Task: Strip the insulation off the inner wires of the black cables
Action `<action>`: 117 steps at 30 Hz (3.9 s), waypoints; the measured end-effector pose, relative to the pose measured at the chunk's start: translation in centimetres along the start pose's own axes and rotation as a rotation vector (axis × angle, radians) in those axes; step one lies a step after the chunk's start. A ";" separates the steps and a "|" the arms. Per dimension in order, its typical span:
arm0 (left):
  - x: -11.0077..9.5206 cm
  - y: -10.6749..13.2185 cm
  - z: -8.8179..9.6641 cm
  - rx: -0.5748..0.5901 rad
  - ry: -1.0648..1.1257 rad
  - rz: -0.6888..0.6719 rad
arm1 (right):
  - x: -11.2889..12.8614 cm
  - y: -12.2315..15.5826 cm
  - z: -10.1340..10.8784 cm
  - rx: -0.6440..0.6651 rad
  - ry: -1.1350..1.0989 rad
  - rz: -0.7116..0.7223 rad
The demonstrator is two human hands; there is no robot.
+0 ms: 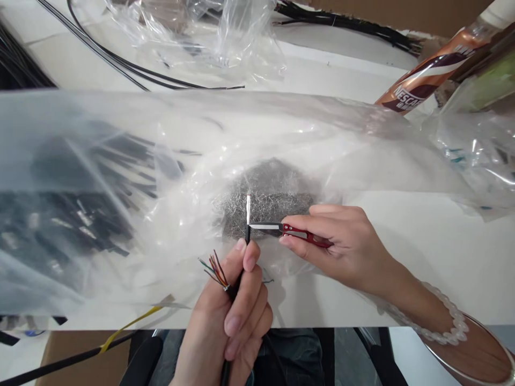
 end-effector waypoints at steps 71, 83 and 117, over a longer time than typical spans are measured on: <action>1.0 1.1 -2.3 0.610 0.786 0.330 | 0.5 -0.3 0.1 -0.070 -0.104 0.000; 1.0 0.8 -2.2 0.603 0.828 0.333 | 0.2 -0.2 -0.2 -0.082 -0.106 -0.040; 0.9 -0.9 -0.9 0.064 0.053 0.047 | -1.2 0.7 -0.2 -0.206 -0.370 -0.282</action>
Point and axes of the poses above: each hand's wrist, its own y-axis away from the middle knuckle, its own z-axis out of the back of the hand, x = y × z, the point moved 6 cm from there along -y, towards the middle knuckle, and after that the axes turned 8 degrees about z, right-handed, at the moved point
